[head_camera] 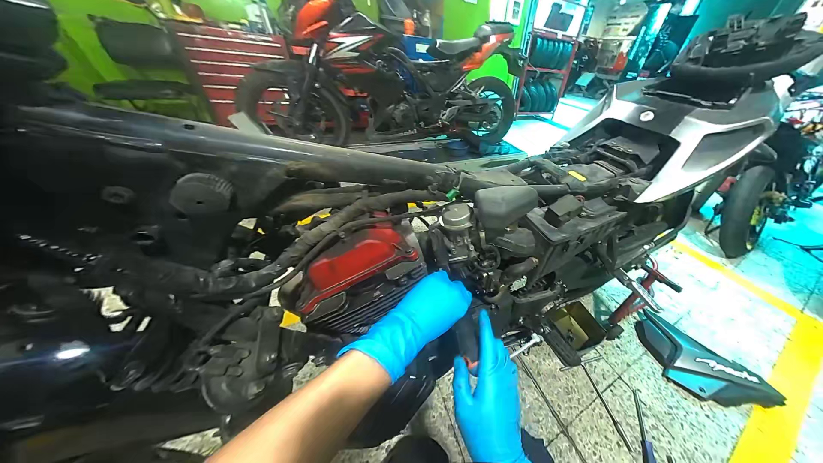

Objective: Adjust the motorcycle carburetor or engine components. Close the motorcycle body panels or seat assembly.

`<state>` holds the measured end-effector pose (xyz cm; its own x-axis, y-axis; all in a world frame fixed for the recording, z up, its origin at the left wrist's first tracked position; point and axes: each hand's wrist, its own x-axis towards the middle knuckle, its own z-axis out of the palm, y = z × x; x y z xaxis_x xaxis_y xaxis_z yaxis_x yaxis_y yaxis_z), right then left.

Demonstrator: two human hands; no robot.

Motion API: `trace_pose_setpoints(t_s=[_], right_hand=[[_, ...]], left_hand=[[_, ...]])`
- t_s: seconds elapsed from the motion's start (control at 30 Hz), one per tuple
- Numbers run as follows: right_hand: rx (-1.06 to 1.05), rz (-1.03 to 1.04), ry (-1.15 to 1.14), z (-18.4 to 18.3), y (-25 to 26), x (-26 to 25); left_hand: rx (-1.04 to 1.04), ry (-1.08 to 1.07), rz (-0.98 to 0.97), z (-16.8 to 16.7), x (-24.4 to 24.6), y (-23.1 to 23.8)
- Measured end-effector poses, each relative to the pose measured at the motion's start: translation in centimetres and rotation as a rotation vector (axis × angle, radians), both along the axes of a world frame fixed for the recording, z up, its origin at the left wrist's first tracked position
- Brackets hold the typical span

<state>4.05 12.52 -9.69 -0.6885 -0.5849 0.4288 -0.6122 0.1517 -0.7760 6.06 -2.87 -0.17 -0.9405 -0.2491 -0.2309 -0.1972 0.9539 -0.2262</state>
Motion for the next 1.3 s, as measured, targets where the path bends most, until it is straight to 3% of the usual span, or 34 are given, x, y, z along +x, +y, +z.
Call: trace_pose_setpoints(t_s=[0.03, 0.07, 0.13, 0.17, 0.2, 0.3, 0.33, 0.37, 0.5, 0.53, 0.57, 0.67, 0.7, 0.73, 0.83, 0.9, 0.93, 1.0, 1.07, 1.17, 1.3], right_hand=[[-0.001, -0.002, -0.001, -0.2, 0.0, 0.1], [-0.025, 0.075, -0.188, 0.2, 0.4, 0.2], [-0.185, 0.291, -0.764, 1.2, 0.7, -0.2], [-0.255, 0.341, -0.942, 1.3, 0.6, -0.4], [-0.252, 0.324, -0.896, 1.2, 0.5, -0.5], [-0.063, -0.007, 0.012, -0.2, -0.3, -0.3], [-0.073, -0.072, 0.16, -0.7, -0.7, -0.5], [-0.072, -0.055, 0.136, -0.8, -0.6, -0.5], [-0.2, 0.295, -0.744, 0.8, 0.3, -0.7], [-0.213, 0.319, -0.803, 1.0, 0.2, -0.9], [-0.171, 0.278, -0.679, 1.2, 0.2, -0.8], [-0.035, -0.021, 0.076, -0.2, -0.5, -0.4], [-0.049, -0.053, 0.125, -0.5, -0.6, -0.4], [-0.062, -0.026, 0.041, -0.5, -0.5, -0.3], [-0.131, 0.215, -0.593, 1.0, 0.4, -0.5], [-0.13, 0.262, -0.756, 1.4, 0.0, -0.7], [-0.059, 0.219, -0.639, 1.8, -0.1, -0.6], [0.096, 0.09, -0.185, 1.4, -0.1, -0.8], [0.13, 0.02, 0.097, 0.8, 0.6, -1.3], [-0.005, 0.023, 0.062, 1.4, 5.7, -2.3], [-0.288, 0.002, -0.076, 3.8, 15.4, -4.9]], left_hand=[[-0.007, 0.002, -0.002, -0.1, 0.0, -0.1], [-0.015, 0.009, -0.009, -0.2, 0.0, -0.1], [-0.018, 0.02, -0.013, -0.2, -0.1, -0.2], [-0.023, 0.012, -0.012, -0.2, 0.0, -0.2], [-0.023, 0.001, -0.01, -0.2, 0.0, -0.1], [-0.034, 0.055, -0.036, -0.5, 0.1, -0.4], [-0.038, 0.078, -0.049, -0.7, 0.2, -0.4], [-0.038, 0.094, -0.06, -0.8, 0.3, -0.5], [-0.032, 0.082, -0.068, -0.6, 0.1, -0.4], [-0.041, 0.083, -0.069, -0.7, 0.1, -0.4], [-0.045, 0.092, -0.073, -0.8, 0.2, -0.4], [-0.049, 0.126, -0.091, -0.8, 0.3, -0.4], [-0.023, 0.109, -0.076, -0.5, 0.3, -0.3], [-0.001, 0.083, -0.059, -0.2, 0.1, -0.1], [0.018, 0.058, -0.054, 0.0, 0.1, -0.1], [0.022, 0.024, -0.046, 0.1, 0.0, 0.0], [0.033, -0.001, -0.034, 0.3, -0.1, 0.0], [0.037, -0.009, -0.026, 0.2, -0.2, 0.0], [0.019, 0.033, -0.071, -0.2, 0.1, 0.1], [0.001, 0.163, -0.259, -0.1, 0.6, 2.8], [-0.081, 0.61, -0.557, -0.7, -0.2, 9.8]])
